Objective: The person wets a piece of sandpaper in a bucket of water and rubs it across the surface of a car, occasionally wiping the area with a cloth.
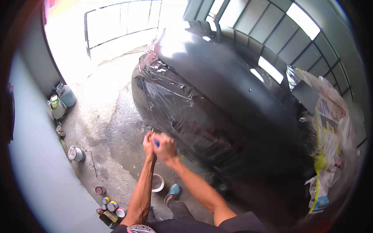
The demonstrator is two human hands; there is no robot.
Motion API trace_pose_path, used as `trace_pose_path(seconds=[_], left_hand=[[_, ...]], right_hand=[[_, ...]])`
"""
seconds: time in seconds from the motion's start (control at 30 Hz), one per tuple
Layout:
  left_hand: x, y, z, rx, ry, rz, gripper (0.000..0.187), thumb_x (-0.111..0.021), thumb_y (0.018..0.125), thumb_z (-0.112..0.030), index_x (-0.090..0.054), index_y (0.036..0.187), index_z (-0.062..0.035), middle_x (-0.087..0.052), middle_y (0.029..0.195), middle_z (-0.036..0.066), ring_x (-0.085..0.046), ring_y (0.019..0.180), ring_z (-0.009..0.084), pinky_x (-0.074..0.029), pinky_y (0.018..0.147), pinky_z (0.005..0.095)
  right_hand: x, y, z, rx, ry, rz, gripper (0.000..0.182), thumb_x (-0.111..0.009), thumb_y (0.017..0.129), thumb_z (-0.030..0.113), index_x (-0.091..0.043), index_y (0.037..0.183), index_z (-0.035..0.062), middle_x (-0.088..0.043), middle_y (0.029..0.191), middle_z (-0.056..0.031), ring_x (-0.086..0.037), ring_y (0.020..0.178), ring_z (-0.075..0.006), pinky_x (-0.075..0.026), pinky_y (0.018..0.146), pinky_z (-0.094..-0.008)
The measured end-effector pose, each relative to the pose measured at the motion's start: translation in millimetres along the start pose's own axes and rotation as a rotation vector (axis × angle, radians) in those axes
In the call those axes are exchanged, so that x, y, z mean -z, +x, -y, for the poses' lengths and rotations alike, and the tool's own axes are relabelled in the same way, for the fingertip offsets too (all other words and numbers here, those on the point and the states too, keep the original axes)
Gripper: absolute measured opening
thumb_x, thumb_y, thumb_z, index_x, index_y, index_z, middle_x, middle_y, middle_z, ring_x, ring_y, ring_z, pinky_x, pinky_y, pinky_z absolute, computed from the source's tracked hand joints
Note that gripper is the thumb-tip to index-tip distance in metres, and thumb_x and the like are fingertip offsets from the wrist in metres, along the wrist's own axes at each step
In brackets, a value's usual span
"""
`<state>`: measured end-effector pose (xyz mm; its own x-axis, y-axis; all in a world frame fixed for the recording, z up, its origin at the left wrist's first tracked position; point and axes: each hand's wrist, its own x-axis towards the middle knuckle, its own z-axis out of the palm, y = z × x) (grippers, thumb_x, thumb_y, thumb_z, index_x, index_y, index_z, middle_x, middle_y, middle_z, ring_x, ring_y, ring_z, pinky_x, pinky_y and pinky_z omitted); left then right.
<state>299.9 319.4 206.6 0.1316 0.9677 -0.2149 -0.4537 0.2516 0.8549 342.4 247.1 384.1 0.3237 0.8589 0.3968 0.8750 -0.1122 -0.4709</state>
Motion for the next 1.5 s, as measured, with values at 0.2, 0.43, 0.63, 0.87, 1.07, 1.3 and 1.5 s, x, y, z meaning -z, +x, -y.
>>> trace_pose_path(seconds=[0.2, 0.43, 0.63, 0.87, 1.07, 1.3, 1.5], left_hand=[[-152, 55, -111, -0.547, 0.244, -0.184, 0.042, -0.081, 0.099, -0.019, -0.072, 0.131, 0.0066, -0.075, 0.132, 0.021, -0.072, 0.124, 0.0343, -0.055, 0.111, 0.0423], [-194, 8, -106, -0.728, 0.462, -0.269, 0.035, -0.079, 0.097, -0.013, -0.074, 0.128, 0.001, -0.071, 0.135, 0.019, -0.064, 0.129, 0.0405, -0.049, 0.112, 0.0489], [-178, 139, -119, -0.662, 0.484, -0.393, 0.028, -0.076, 0.098, -0.01, -0.076, 0.121, 0.0061, -0.073, 0.13, 0.022, -0.069, 0.12, 0.0411, -0.054, 0.108, 0.0483], [-177, 24, -103, -0.734, 0.398, -0.252, 0.031, -0.08, 0.092, -0.003, -0.073, 0.121, 0.0, -0.07, 0.13, 0.022, -0.065, 0.121, 0.0427, -0.05, 0.108, 0.0526], [-166, 106, -108, -0.642, 0.506, -0.435, 0.033, -0.083, 0.096, -0.015, -0.074, 0.121, 0.0031, -0.072, 0.124, 0.021, -0.066, 0.113, 0.0412, -0.051, 0.103, 0.05], [-171, 46, -78, -0.806, 0.466, -0.415, 0.031, -0.085, 0.093, -0.015, -0.076, 0.12, -0.0001, -0.071, 0.126, 0.022, -0.067, 0.114, 0.0428, -0.051, 0.103, 0.0529], [-172, 6, -69, -0.734, 0.498, -0.367, 0.044, -0.079, 0.099, -0.019, -0.071, 0.136, 0.0035, -0.067, 0.136, 0.022, -0.062, 0.123, 0.0435, -0.048, 0.109, 0.0525]], right_hand=[[111, 145, -12, 0.287, -0.078, -0.173, 0.022, -0.078, 0.098, 0.034, -0.077, 0.095, 0.0122, -0.075, 0.09, -0.0118, -0.076, 0.084, -0.0374, -0.06, 0.07, -0.0491], [221, 80, -49, 0.446, -0.227, -0.24, 0.027, -0.084, 0.084, 0.011, -0.078, 0.11, 0.0153, -0.073, 0.1, -0.0103, -0.07, 0.091, -0.0358, -0.059, 0.083, -0.0472], [280, 0, -95, 0.312, -0.533, -0.335, 0.027, -0.082, 0.082, 0.008, -0.08, 0.107, 0.0185, -0.069, 0.104, -0.0068, -0.064, 0.094, -0.0316, -0.054, 0.08, -0.046], [268, -3, -98, 0.285, -0.777, -0.201, 0.025, -0.081, 0.081, 0.018, -0.081, 0.106, 0.024, -0.068, 0.107, -0.0033, -0.063, 0.097, -0.0296, -0.05, 0.087, -0.0457], [267, -1, -93, 0.297, -0.805, -0.188, 0.025, -0.081, 0.08, 0.018, -0.081, 0.104, 0.0237, -0.068, 0.107, -0.0034, -0.063, 0.097, -0.0293, -0.049, 0.087, -0.0461], [272, -4, -96, 0.339, -0.713, -0.167, 0.025, -0.08, 0.081, 0.013, -0.081, 0.104, 0.0217, -0.071, 0.107, -0.0041, -0.064, 0.096, -0.0296, -0.049, 0.088, -0.0461], [298, -56, -107, 0.278, -0.709, -0.262, 0.024, -0.077, 0.085, 0.001, -0.079, 0.107, 0.0109, -0.071, 0.11, -0.0148, -0.066, 0.102, -0.0359, -0.05, 0.096, -0.0506]])
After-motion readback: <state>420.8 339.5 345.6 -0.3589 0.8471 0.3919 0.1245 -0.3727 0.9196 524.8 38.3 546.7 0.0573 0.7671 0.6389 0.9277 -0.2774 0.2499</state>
